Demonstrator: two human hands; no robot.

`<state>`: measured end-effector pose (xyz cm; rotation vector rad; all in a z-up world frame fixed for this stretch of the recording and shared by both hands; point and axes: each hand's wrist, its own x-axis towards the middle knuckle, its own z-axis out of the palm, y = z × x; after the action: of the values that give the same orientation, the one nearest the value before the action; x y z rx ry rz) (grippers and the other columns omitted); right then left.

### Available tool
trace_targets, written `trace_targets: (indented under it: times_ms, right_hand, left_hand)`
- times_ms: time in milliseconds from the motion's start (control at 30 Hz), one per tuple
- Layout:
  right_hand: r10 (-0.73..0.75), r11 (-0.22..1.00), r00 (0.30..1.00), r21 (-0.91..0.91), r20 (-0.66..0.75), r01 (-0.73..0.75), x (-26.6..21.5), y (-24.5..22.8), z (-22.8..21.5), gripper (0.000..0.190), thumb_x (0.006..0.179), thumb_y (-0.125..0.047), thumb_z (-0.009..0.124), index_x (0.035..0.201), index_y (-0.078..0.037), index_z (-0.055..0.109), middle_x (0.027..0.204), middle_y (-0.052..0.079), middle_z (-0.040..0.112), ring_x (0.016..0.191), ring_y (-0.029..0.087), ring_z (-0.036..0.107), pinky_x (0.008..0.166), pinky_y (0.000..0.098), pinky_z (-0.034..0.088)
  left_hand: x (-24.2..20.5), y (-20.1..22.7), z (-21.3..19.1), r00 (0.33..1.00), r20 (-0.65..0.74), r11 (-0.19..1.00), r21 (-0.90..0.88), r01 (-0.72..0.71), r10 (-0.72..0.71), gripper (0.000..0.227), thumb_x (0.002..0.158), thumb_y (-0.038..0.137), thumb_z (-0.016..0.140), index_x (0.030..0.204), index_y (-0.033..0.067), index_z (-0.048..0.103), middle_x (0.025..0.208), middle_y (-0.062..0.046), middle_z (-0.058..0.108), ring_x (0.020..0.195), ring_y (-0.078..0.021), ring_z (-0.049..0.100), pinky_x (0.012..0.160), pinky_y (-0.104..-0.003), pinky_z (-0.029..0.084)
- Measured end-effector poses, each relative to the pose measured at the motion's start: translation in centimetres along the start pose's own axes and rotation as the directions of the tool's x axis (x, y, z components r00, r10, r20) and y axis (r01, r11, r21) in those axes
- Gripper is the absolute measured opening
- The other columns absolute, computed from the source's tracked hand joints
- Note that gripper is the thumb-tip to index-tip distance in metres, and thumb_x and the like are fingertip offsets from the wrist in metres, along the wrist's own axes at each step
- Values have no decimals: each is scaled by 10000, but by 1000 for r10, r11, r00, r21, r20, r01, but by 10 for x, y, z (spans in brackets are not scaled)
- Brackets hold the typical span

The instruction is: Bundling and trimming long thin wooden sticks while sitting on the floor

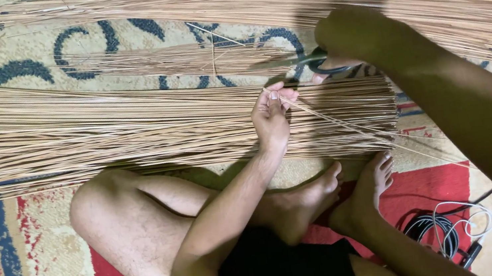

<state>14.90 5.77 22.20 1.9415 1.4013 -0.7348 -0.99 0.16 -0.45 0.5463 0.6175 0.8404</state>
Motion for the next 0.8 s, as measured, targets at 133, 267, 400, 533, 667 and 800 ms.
trace_targets:
  times_ms: [133, 267, 400, 533, 667, 800]
  right_hand:
    - [45, 969, 997, 245, -62, -29, 5, 42, 51, 417, 827, -344, 745, 1056, 1, 791, 955, 277, 773, 995, 504, 729, 857, 568, 571]
    - [95, 953, 983, 300, -159, -44, 19, 72, 107, 494, 842, -337, 731, 1181, 22, 743, 1040, 292, 765, 1062, 522, 702, 910, 601, 560]
    - [188, 948, 940, 303, -284, -98, 81, 115, 199, 481, 831, -384, 779, 1164, -38, 759, 1023, 205, 782, 1005, 447, 740, 897, 559, 588]
    - [201, 956, 905, 278, -375, -97, 115, 140, 257, 361, 735, -355, 851, 1012, -129, 801, 967, 91, 795, 952, 356, 771, 845, 466, 631]
    - [305, 936, 834, 304, -459, -175, 127, 126, 283, 355, 833, -365, 787, 1129, -168, 795, 1048, 62, 764, 1020, 275, 751, 843, 402, 643]
    - [424, 837, 774, 529, -470, -138, 84, 72, 234, 354, 948, -347, 704, 1239, -149, 742, 1144, 88, 696, 1069, 317, 716, 857, 477, 622]
  left_hand:
    - [1, 8, 0, 1000, -15, 1000, -9, 24, -24, 294, 1126, 29, 357, 1249, -18, 620, 992, -197, 746, 961, -258, 753, 924, -399, 627]
    - [2, 9, -2, 999, -28, 1000, -7, 28, -28, 287, 1124, 34, 366, 1259, -25, 612, 1013, -200, 747, 992, -272, 749, 951, -424, 617]
    - [4, 5, -6, 999, -34, 999, -9, 34, -34, 284, 1124, 42, 367, 1261, -25, 607, 1029, -212, 744, 1013, -293, 746, 973, -454, 607]
    - [3, 11, -8, 997, -59, 999, -2, 47, -47, 288, 1121, 62, 375, 1263, -12, 614, 1034, -214, 745, 1029, -301, 743, 983, -462, 606]
    - [3, 20, -14, 995, -80, 999, -4, 53, -53, 290, 1125, 75, 367, 1269, -7, 605, 1052, -205, 747, 1047, -296, 740, 997, -461, 601]
    - [1, 38, -9, 996, -84, 999, 1, 39, -39, 279, 1121, 75, 373, 1270, -8, 595, 1069, -197, 746, 1059, -283, 738, 1004, -446, 600]
